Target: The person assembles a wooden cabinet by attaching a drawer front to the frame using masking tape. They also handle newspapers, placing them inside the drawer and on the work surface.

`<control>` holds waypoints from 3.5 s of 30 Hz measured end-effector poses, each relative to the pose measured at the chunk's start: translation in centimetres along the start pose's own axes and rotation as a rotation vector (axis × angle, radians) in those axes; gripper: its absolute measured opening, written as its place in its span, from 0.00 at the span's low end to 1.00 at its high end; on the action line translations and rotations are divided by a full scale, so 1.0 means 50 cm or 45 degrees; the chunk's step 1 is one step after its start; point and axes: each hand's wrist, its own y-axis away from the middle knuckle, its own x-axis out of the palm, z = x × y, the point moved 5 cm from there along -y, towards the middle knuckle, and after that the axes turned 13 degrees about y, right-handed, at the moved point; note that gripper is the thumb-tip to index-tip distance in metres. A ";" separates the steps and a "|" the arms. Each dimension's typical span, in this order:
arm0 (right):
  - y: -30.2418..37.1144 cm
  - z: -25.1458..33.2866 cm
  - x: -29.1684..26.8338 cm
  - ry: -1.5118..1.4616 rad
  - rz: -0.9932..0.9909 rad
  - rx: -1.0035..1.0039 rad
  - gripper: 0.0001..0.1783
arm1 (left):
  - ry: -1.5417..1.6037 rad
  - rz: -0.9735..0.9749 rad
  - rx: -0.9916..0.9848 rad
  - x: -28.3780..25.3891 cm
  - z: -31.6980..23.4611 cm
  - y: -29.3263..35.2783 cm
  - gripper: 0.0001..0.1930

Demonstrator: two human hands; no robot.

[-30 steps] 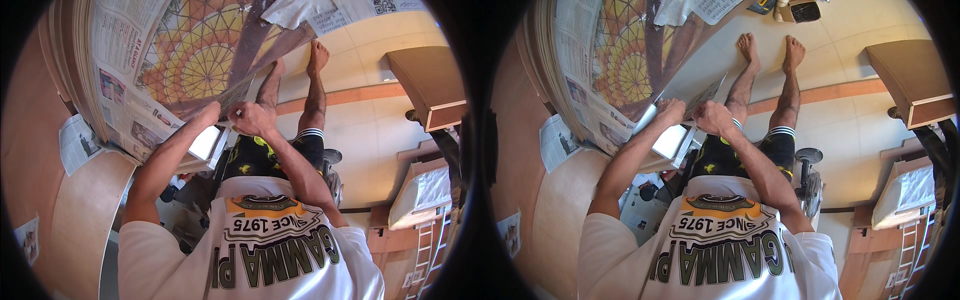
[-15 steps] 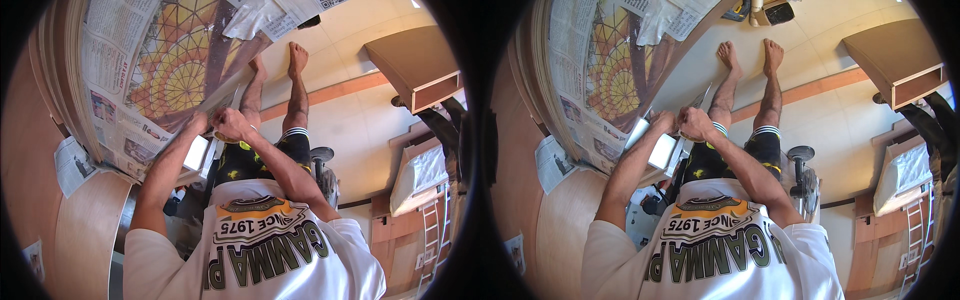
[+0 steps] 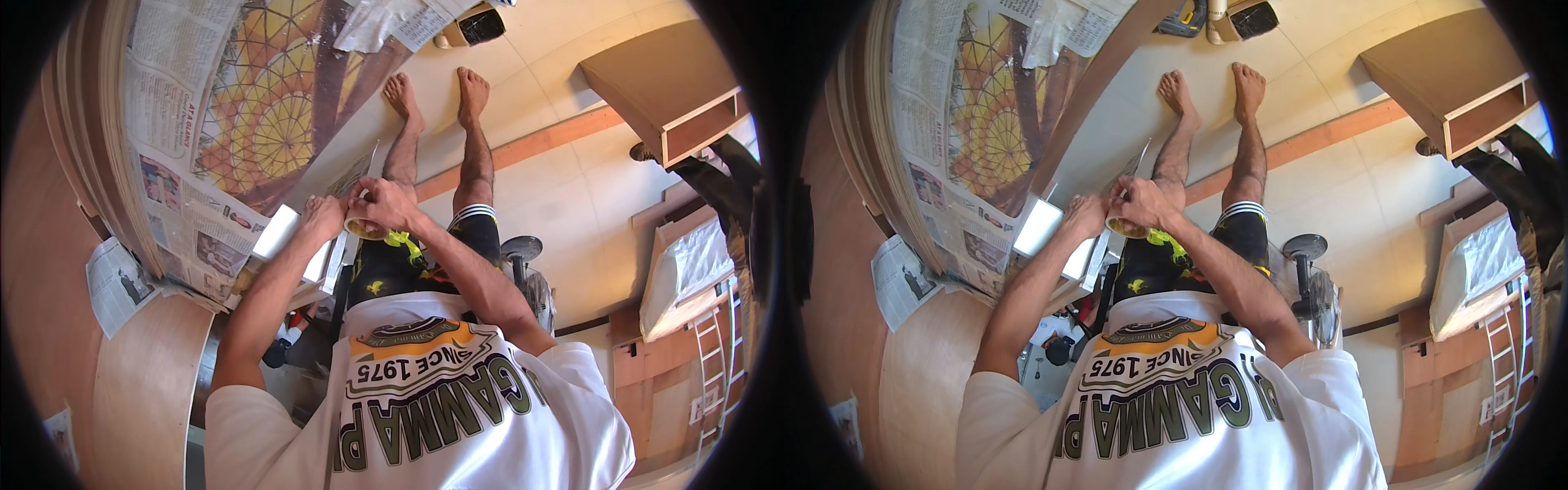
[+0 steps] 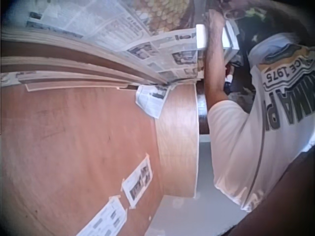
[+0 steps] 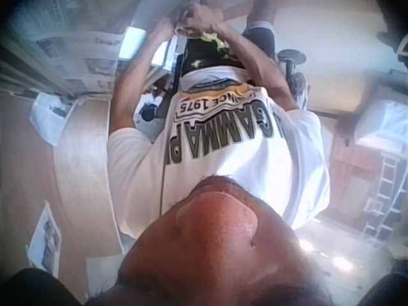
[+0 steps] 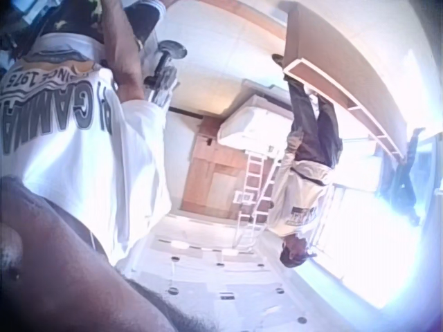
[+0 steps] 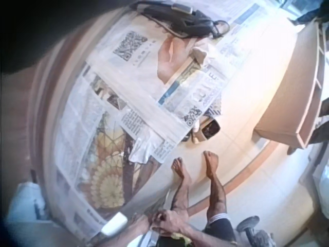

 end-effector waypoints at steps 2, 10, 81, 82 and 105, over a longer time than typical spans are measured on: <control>0.004 -0.002 -0.003 -0.042 0.025 0.028 0.16 | -0.049 0.205 0.036 0.000 -0.010 0.032 0.25; 0.028 -0.051 0.011 -0.257 0.024 0.075 0.10 | 0.195 0.249 0.011 -0.002 -0.026 0.077 0.42; 0.212 -0.432 0.400 -0.892 -1.359 0.137 0.15 | -0.895 -0.114 -0.253 0.103 -0.075 -0.034 0.65; 0.240 -0.469 0.393 -1.061 -1.377 -0.056 0.14 | -0.894 -0.096 -0.256 0.101 -0.068 -0.047 0.66; 0.630 -0.564 0.533 -1.123 -1.804 0.498 0.14 | -0.588 0.308 -0.649 0.082 -0.012 -0.168 0.17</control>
